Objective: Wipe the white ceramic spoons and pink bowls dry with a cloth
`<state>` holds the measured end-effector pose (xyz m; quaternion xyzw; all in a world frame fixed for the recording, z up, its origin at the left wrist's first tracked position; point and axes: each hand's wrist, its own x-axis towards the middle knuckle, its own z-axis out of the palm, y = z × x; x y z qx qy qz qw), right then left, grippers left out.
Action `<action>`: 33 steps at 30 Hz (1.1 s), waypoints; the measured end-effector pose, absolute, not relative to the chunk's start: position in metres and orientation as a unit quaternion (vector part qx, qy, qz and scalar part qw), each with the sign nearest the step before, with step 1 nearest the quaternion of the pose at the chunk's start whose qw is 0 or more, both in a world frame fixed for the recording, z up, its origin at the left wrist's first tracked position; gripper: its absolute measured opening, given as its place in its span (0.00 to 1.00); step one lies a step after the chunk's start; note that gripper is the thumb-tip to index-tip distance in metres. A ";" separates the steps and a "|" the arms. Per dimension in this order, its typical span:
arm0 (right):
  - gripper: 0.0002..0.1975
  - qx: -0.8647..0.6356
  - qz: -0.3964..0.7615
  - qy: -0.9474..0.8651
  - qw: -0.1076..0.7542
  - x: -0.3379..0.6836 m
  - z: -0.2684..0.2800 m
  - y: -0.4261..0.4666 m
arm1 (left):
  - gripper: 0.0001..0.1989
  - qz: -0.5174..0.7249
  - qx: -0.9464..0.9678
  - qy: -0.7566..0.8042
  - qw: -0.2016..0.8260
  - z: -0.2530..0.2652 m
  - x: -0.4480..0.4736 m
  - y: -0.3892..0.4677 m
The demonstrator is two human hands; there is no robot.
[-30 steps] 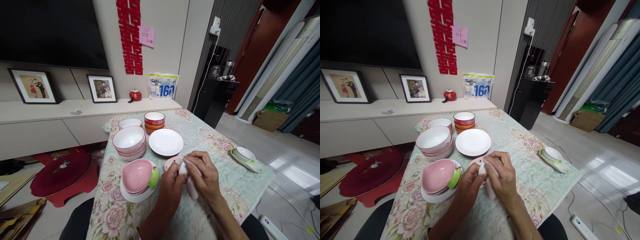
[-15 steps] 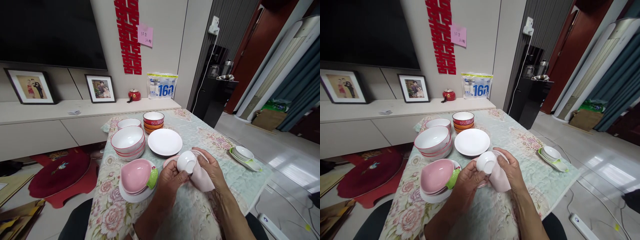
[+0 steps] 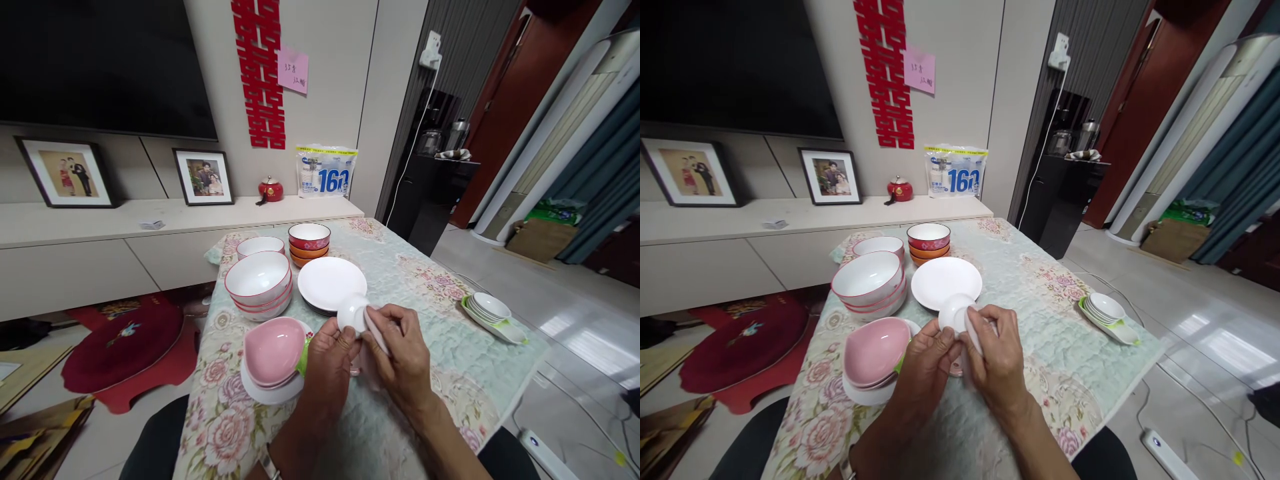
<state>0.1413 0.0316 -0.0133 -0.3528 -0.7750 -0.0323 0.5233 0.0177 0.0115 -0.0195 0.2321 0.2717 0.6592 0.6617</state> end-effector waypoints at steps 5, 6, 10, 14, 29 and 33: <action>0.19 -0.307 -0.019 -0.817 0.488 0.138 -0.007 0.027 | 0.15 0.656 0.250 0.279 0.655 -0.022 0.019 0.011; 0.19 -0.305 -0.020 -0.816 0.491 0.141 -0.007 0.029 | 0.15 0.656 0.255 0.282 0.652 -0.023 0.021 0.010; 0.14 -0.349 -0.026 -0.788 0.506 0.151 -0.009 0.039 | 0.13 0.664 0.275 0.298 0.629 -0.029 0.026 0.009; 0.11 -0.366 -0.019 -0.786 0.498 0.148 -0.010 0.036 | 0.13 0.671 0.262 0.295 0.627 -0.032 0.026 0.011; 0.07 -0.443 0.071 -0.707 0.547 0.167 -0.007 0.046 | 0.07 0.596 0.438 0.420 0.526 -0.027 0.027 0.002; 0.09 -0.399 0.022 -0.732 0.552 0.155 -0.003 0.032 | 0.09 0.598 0.438 0.435 0.511 -0.026 0.025 0.004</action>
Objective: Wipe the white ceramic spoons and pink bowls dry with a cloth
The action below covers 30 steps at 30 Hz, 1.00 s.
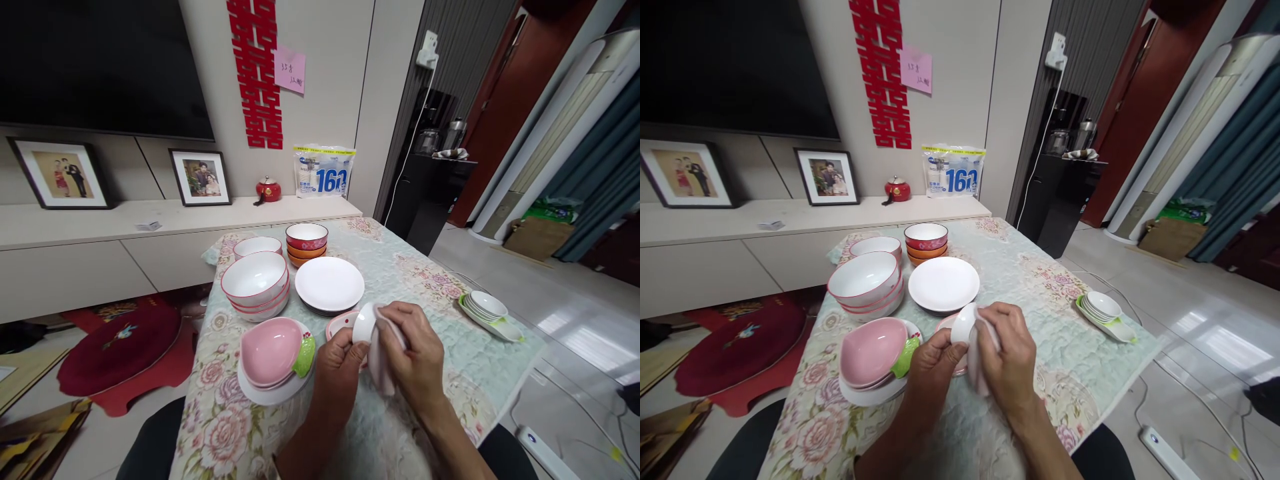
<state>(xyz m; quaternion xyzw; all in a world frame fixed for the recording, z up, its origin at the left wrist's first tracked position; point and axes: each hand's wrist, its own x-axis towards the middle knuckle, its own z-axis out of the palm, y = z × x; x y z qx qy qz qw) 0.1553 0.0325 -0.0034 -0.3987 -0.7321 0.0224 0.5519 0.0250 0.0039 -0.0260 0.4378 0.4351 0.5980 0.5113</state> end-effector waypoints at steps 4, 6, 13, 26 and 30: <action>0.16 -0.294 -0.029 -0.811 0.504 0.147 0.006 0.022 | 0.11 0.594 0.463 0.421 0.506 -0.028 0.026 0.004; 0.15 -0.293 -0.022 -0.810 0.507 0.151 0.007 0.025 | 0.11 0.591 0.468 0.415 0.509 -0.029 0.027 0.002; 0.07 -0.425 0.126 -0.665 0.601 0.163 -0.016 0.045 | 0.08 0.623 0.388 0.365 0.573 -0.037 0.031 0.003; 0.10 -0.277 0.058 -0.826 0.488 0.155 0.004 0.031 | 0.14 0.678 0.242 0.284 0.633 -0.021 0.031 0.005; 0.08 -0.294 0.103 -0.829 0.465 0.169 0.007 0.036 | 0.14 0.688 0.252 0.309 0.606 -0.022 0.031 0.007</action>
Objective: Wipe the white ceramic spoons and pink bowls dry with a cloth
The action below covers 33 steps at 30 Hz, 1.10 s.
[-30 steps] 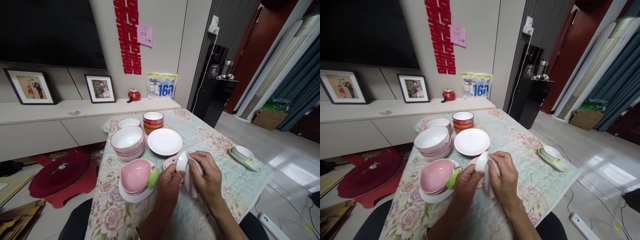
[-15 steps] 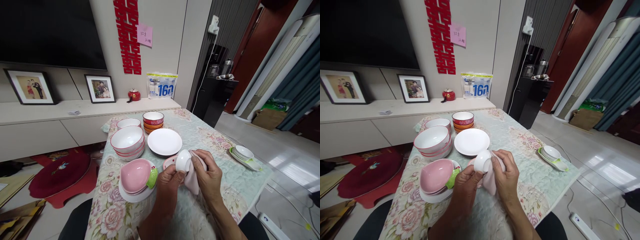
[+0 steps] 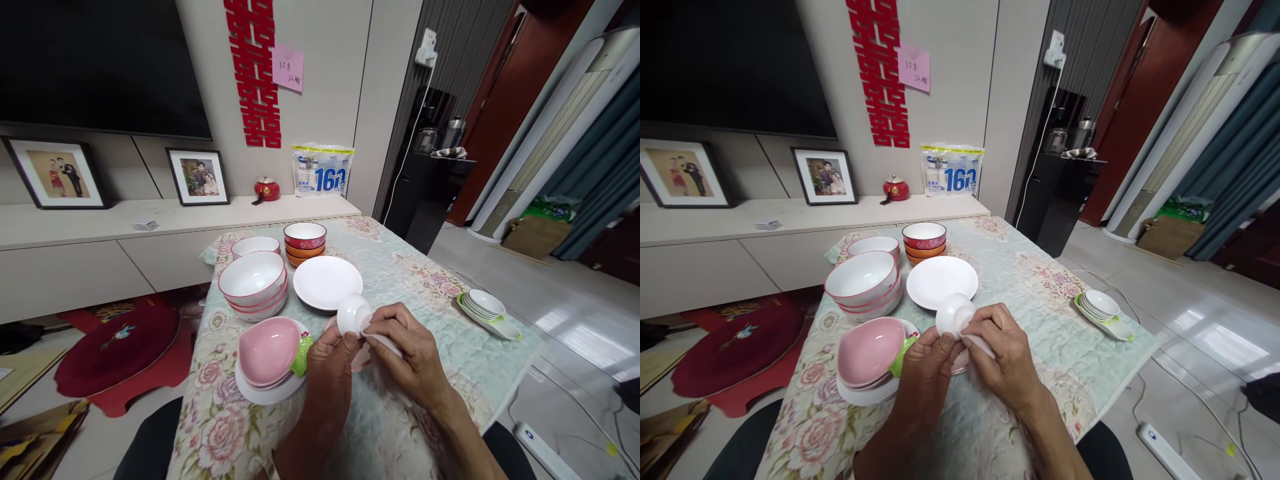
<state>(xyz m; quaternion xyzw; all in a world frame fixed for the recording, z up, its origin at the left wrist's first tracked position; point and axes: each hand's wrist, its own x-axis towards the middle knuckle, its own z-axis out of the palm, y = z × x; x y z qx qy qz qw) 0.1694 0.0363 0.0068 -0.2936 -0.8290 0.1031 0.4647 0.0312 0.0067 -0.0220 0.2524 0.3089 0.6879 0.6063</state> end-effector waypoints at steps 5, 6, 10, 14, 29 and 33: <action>0.07 -0.402 0.113 -0.774 0.476 0.166 -0.010 0.045 | 0.11 0.703 0.289 0.395 0.516 -0.031 0.024 0.008; 0.07 -0.414 0.128 -0.770 0.468 0.163 -0.013 0.046 | 0.10 0.696 0.314 0.426 0.485 -0.032 0.022 0.007; 0.15 -0.375 0.239 -0.822 0.356 0.156 -0.010 0.045 | 0.09 0.659 0.433 0.498 0.362 -0.031 0.014 0.006; 0.21 -0.361 0.273 -0.831 0.322 0.170 -0.004 0.046 | 0.13 0.629 0.570 0.483 0.214 -0.034 0.007 0.010; 0.10 -0.331 0.030 -0.889 0.314 0.190 0.028 0.018 | 0.13 0.518 0.761 0.366 -0.137 -0.060 0.017 0.020; 0.10 -0.386 0.013 -0.852 0.353 0.209 0.006 0.018 | 0.20 0.470 0.766 0.416 -0.136 -0.064 0.019 0.016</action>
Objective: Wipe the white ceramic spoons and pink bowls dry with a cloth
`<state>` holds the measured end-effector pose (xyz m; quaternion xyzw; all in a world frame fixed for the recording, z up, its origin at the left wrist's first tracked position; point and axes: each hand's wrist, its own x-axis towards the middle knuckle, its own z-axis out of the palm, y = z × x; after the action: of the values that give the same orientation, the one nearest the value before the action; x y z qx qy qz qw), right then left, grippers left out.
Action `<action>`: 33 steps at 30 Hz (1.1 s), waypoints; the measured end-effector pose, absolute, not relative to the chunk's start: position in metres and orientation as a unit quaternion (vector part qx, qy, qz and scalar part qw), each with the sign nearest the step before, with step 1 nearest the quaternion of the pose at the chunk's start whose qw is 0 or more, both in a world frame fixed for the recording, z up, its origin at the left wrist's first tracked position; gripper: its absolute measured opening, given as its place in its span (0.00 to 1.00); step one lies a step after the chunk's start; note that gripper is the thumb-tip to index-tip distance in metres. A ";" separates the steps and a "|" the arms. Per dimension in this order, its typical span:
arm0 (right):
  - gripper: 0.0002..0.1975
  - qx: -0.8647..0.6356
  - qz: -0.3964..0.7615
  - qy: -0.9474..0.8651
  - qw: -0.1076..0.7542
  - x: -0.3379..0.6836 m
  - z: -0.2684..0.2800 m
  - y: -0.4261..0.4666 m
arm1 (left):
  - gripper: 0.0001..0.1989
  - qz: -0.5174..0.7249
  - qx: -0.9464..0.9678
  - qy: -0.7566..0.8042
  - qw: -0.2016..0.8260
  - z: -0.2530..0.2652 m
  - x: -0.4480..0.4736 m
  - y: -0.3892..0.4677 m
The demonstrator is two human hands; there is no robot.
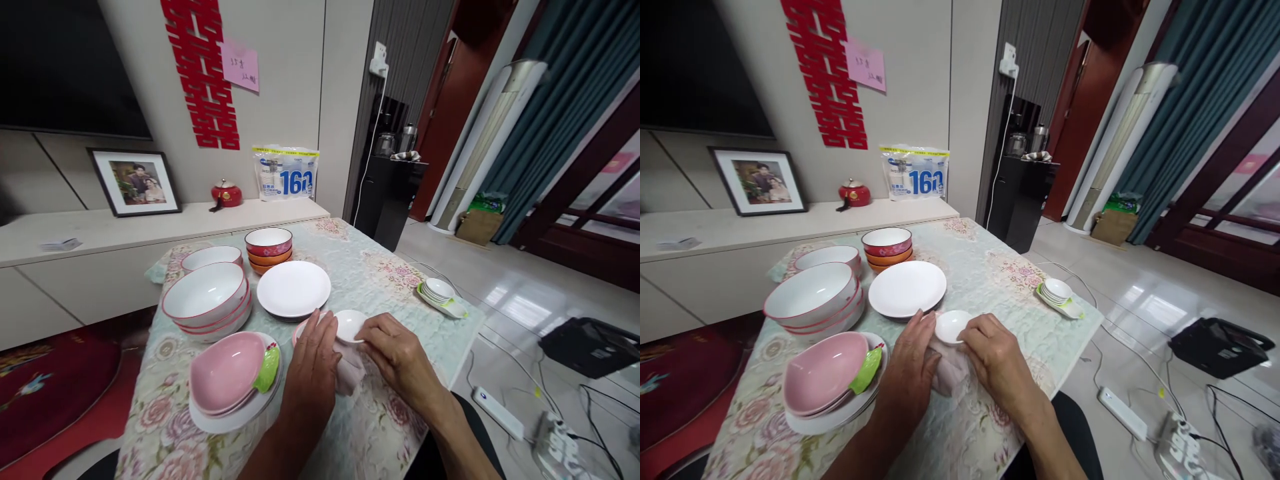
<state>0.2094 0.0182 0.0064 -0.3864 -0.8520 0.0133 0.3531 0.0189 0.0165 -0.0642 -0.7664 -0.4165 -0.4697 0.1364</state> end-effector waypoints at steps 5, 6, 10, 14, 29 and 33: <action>0.09 -0.520 -0.108 -0.755 0.386 0.278 -0.022 0.040 | 0.20 -0.442 -0.787 -0.409 0.136 -0.075 0.025 0.013; 0.11 -0.539 -0.121 -0.739 0.386 0.295 -0.025 0.047 | 0.19 -0.445 -0.787 -0.405 0.138 -0.077 0.025 0.013; 0.20 -0.620 -0.174 -0.670 0.369 0.358 -0.026 0.077 | 0.19 -0.441 -0.795 -0.386 0.154 -0.081 0.024 0.014; 0.25 -0.674 -0.196 -0.628 0.336 0.397 -0.027 0.099 | 0.18 -0.448 -0.792 -0.383 0.159 -0.077 0.024 0.013; 0.13 -0.730 -0.165 -0.640 0.176 0.416 -0.048 0.119 | 0.18 -0.481 -0.786 -0.368 0.127 -0.073 0.031 0.009; 0.09 -0.724 -0.183 -0.640 0.179 0.409 -0.042 0.112 | 0.18 -0.486 -0.782 -0.367 0.132 -0.072 0.034 0.009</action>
<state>0.4090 0.1125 -0.0417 -0.7245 -0.6398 -0.1834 0.1792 0.0340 0.0089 -0.0725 -0.7823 -0.3669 -0.4857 0.1325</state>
